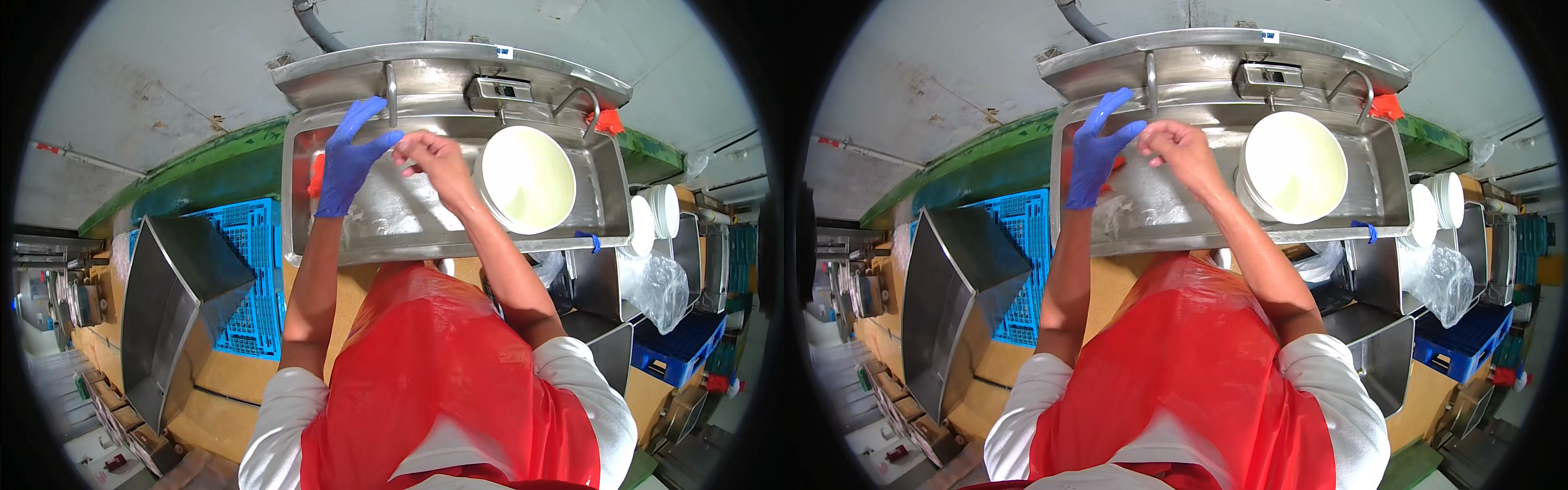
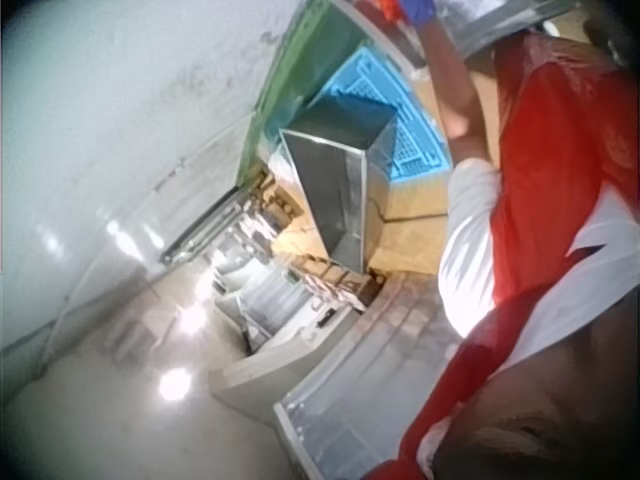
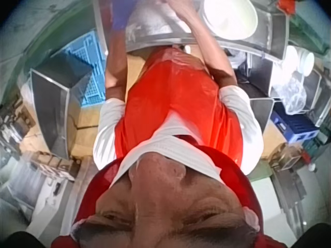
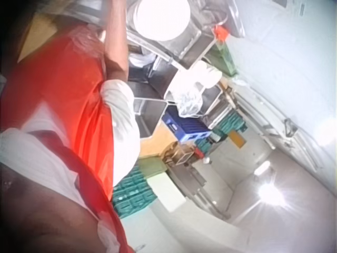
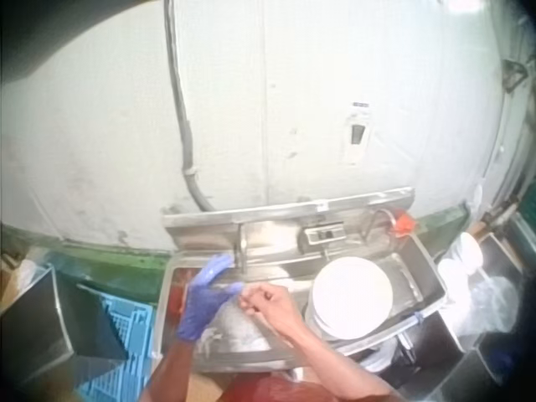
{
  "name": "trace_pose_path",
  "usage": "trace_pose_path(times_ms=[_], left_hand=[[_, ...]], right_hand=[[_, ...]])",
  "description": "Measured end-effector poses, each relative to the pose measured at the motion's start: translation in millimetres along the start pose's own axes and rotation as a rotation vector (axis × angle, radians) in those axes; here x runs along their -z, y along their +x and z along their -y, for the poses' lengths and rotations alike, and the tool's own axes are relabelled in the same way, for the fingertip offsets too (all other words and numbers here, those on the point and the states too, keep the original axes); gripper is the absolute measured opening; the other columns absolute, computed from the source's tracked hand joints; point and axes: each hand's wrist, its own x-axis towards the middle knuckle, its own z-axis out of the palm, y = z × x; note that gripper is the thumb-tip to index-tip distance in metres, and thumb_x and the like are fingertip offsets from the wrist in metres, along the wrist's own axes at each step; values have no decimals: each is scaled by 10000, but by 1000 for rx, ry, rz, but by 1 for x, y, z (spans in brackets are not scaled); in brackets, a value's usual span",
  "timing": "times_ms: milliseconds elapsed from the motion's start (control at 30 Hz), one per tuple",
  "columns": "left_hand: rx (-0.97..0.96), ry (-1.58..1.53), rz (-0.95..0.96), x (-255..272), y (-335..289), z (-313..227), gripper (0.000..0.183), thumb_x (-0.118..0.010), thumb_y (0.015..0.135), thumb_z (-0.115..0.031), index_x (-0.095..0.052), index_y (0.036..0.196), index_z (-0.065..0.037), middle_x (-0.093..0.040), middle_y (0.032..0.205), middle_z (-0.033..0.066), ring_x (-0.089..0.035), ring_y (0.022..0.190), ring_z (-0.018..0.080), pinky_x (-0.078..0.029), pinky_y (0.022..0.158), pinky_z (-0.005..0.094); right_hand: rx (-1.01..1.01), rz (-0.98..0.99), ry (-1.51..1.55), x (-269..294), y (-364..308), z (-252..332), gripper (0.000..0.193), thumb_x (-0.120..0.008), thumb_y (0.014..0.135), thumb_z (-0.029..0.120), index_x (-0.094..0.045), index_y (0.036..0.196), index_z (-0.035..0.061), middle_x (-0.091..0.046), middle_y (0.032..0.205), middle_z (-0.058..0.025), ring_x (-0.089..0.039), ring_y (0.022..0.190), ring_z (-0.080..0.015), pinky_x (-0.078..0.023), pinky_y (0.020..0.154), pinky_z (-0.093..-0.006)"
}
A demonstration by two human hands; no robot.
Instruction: The person puts on blue gloves, then washes a white bucket and a plastic bag in a stainless steel sink. They rinse the items under running water and place them in the sink.
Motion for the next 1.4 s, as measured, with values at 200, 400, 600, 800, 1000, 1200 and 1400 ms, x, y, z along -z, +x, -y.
trace_pose_path(times_ms=[200, 400, 600, 800, 1000, 1200, 1400], left_hand=[[12, 6, 20, 2, -3, -6, 579, -861, 831, -275, -677, 1341, -73, -600, 1468, 136, -397, 1492, 327, -328, 1215, 437], [-127, 239, 23, -1, -8, -6, 487, -823, 856, -285, -708, 1297, -115, -640, 1413, 130, -440, 1454, 384, -348, 1194, 467], [-390, 718, -182, -13, 1, -10, 380, -767, 882, -304, -739, 1231, -156, -695, 1300, 99, -544, 1331, 398, -395, 1096, 559], [-474, 958, -230, -27, 0, 8, 410, -757, 876, -396, -747, 1219, -172, -700, 1285, 99, -548, 1325, 396, -345, 1074, 667], [-153, 1307, -84, -37, 0, 15, 795, -611, 839, -755, -664, 1378, -173, -527, 1517, 155, -329, 1493, 439, -186, 1143, 749], [-183, 1399, 39, -42, -5, 50, 992, -567, 799, -836, -420, 1588, -252, -304, 1682, 123, -182, 1557, 443, -164, 1119, 802], [-183, 1290, 221, -47, -10, 64, 1118, -617, 726, -851, -295, 1634, -284, -280, 1690, 113, -196, 1554, 434, -138, 1136, 799]], right_hand=[[97, -69, 11, -3, -2, 26, 189, -691, 999, 208, -724, 1051, 30, -721, 936, -34, -668, 875, -108, -545, 736, -276], [90, -122, -26, -7, -2, 18, 213, -697, 1001, 221, -716, 1043, 13, -712, 918, -29, -652, 844, -95, -537, 718, -264], [-49, -113, 16, -16, -10, -1, 194, -692, 1003, 216, -720, 998, 24, -707, 869, -21, -654, 797, -90, -532, 694, -251], [-54, -66, 39, 2, 3, -12, 156, -706, 968, 180, -723, 983, 25, -717, 830, -44, -657, 728, -118, -519, 648, -263], [652, -78, -771, -36, -31, -3, 131, -754, 908, 176, -757, 990, 74, -712, 946, -85, -678, 860, -239, -545, 754, -362], [753, -22, -888, -54, -20, -29, 151, -748, 891, 155, -733, 1010, 62, -681, 959, -104, -650, 883, -320, -543, 796, -428], [218, 45, -598, -52, -8, -51, 159, -620, 971, 150, -708, 995, 19, -694, 906, -173, -659, 857, -353, -530, 789, -442]])
